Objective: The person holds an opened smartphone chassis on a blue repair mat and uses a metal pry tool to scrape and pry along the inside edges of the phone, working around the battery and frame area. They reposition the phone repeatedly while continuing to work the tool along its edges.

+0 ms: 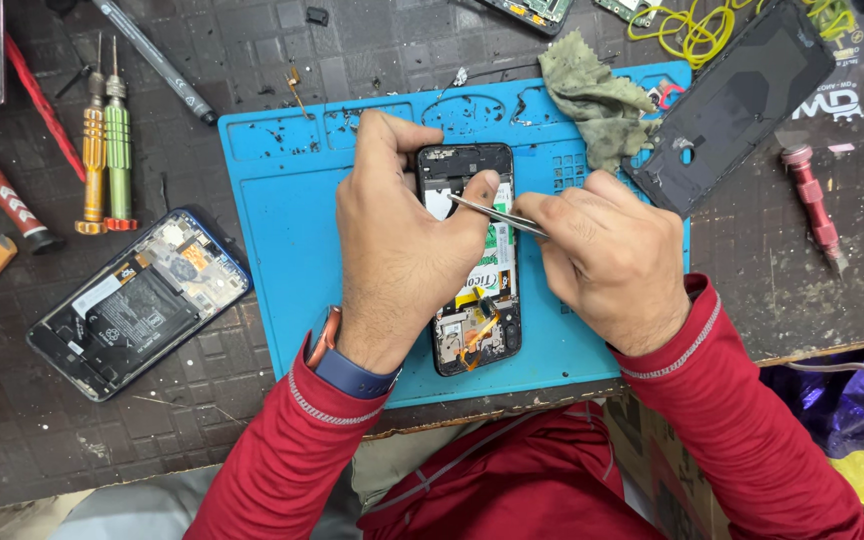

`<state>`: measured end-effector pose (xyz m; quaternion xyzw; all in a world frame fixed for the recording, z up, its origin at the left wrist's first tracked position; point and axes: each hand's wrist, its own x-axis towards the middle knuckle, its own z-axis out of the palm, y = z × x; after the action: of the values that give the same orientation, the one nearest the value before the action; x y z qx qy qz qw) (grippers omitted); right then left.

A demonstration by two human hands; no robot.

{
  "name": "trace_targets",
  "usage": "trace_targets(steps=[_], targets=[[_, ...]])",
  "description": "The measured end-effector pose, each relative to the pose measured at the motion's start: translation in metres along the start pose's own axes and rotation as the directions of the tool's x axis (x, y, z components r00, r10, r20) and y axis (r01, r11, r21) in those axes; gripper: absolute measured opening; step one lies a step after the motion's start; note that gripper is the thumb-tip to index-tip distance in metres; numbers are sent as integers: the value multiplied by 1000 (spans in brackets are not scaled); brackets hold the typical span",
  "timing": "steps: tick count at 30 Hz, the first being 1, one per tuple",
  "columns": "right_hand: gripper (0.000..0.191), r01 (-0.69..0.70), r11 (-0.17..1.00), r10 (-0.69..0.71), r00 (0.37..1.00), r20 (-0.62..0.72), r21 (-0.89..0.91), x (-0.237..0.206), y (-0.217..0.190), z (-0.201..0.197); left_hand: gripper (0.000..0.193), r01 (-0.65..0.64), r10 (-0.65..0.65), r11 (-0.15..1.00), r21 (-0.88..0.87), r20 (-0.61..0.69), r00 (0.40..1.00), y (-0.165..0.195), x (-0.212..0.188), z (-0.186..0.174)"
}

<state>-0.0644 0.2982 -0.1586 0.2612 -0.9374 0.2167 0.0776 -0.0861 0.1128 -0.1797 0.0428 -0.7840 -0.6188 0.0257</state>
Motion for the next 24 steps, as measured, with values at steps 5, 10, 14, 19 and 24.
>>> trace_targets(steps=[5, 10, 14, 19, 24], targets=[[24, -193, 974, 195, 981, -6, 118, -1, 0, 0, 43, 12, -12, 1000, -9, -4, 1000, 1, 0, -1], [24, -164, 982, 165, 986, -3, 93, -3, 2, 2, 42, -19, 19, 1000, 9, -9, 1000, 0, -2, 1], [30, -59, 997, 59, 998, -3, 45, -1, 2, 2, 44, 5, -5, 1000, -3, -2, 1000, -1, -1, 0], [27, -123, 989, 122, 992, 14, 86, 2, -2, 1, 45, -8, 8, 1000, 13, -3, 1000, 2, 2, -6], [21, -268, 954, 267, 963, 29, 134, 2, -1, 0, 42, -3, 3, 1000, -9, -2, 1000, 2, 1, -2]])
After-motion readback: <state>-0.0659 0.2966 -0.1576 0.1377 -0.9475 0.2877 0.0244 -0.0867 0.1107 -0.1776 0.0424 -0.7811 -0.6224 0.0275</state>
